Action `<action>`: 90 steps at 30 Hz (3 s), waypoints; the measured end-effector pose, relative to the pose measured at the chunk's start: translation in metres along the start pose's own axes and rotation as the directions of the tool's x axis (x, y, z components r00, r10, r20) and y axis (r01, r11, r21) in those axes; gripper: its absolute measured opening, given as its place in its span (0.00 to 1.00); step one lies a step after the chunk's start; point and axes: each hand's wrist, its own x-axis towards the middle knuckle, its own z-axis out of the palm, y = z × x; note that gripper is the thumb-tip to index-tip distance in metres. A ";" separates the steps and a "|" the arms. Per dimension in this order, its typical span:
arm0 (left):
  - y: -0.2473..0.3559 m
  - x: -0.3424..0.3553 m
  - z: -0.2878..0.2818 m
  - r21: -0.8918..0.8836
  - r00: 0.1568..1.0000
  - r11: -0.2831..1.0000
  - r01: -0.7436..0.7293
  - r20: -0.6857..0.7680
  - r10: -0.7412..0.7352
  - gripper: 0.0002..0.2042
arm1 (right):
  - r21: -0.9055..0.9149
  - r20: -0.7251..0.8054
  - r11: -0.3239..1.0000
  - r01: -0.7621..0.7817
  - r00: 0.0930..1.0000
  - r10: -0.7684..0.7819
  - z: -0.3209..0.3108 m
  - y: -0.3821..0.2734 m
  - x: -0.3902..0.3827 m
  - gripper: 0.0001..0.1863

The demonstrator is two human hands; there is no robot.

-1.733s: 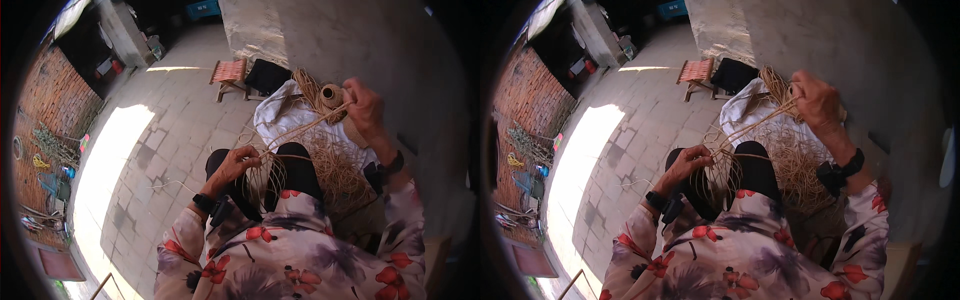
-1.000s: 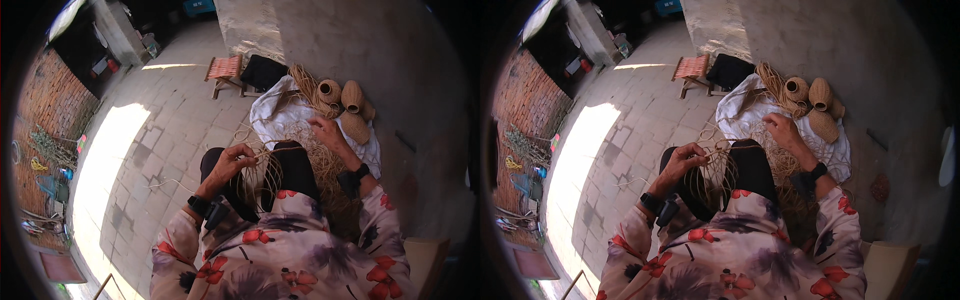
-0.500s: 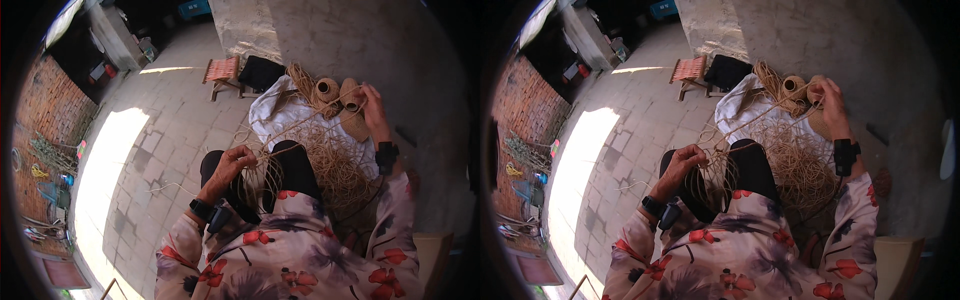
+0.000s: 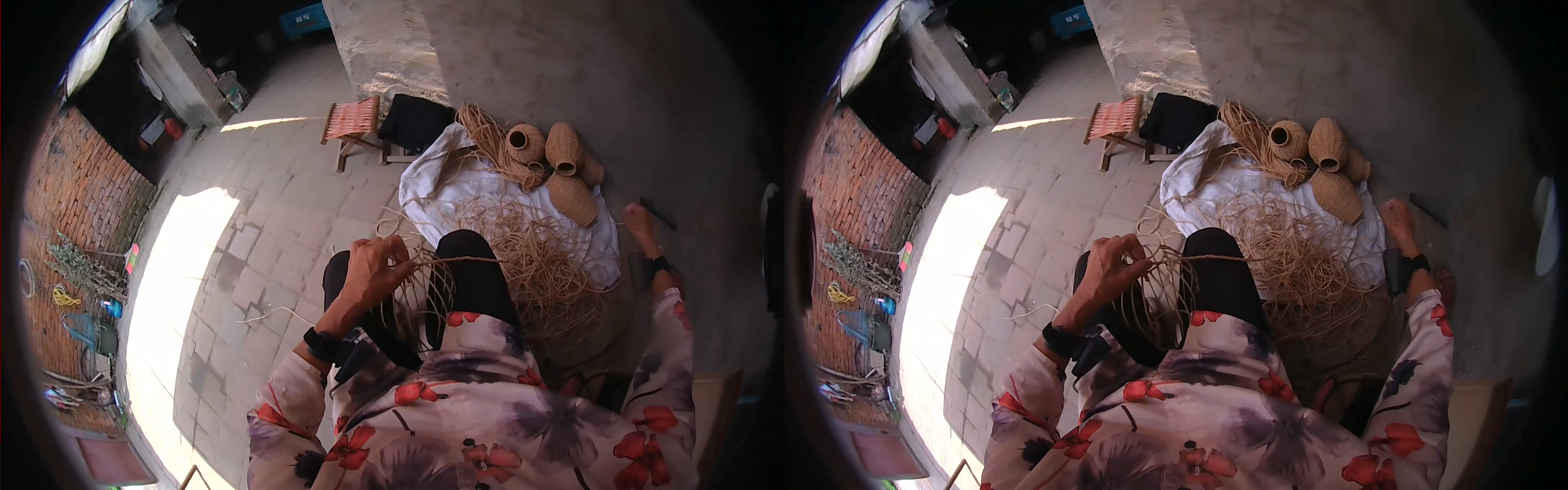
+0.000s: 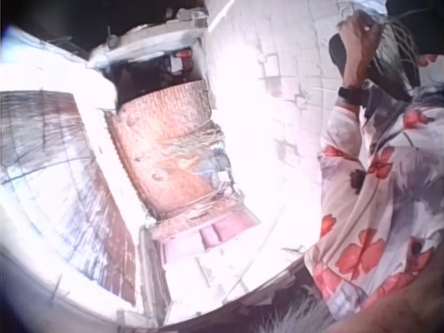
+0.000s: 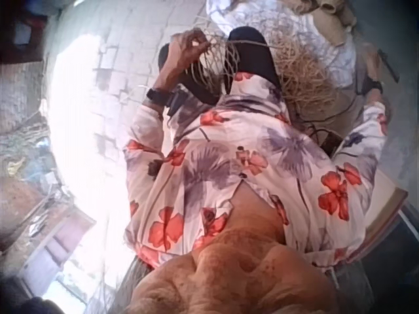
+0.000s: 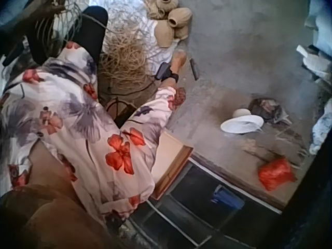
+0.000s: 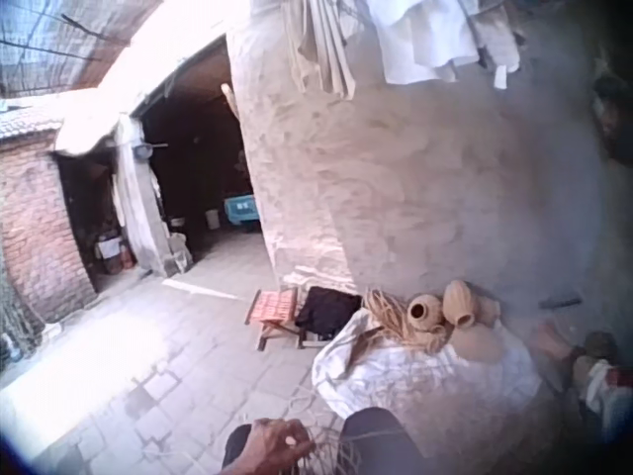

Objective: The recorder is weaving a craft item from natural fibers in an outdoor workshop.

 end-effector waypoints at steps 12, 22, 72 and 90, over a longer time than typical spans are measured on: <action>0.003 0.006 0.014 -0.030 0.996 0.997 -0.064 -0.064 0.062 0.07 | 0.494 0.239 0.612 0.617 0.580 -0.778 0.100 -0.340 -0.159 0.15; -0.006 0.031 -0.003 -0.165 0.947 0.981 0.103 0.319 -0.045 0.10 | 0.665 0.110 0.593 0.454 0.726 -0.679 0.084 -0.382 -0.161 0.07; -0.030 0.040 0.003 -0.084 0.875 0.964 -0.252 0.406 0.264 0.19 | 0.517 -0.159 0.564 0.644 0.720 -0.676 0.104 -0.410 -0.252 0.09; 0.006 -0.003 0.000 -0.127 0.963 0.975 -0.184 0.177 0.205 0.15 | 0.685 0.728 0.530 -0.499 0.454 -0.513 0.062 -0.380 -0.208 0.12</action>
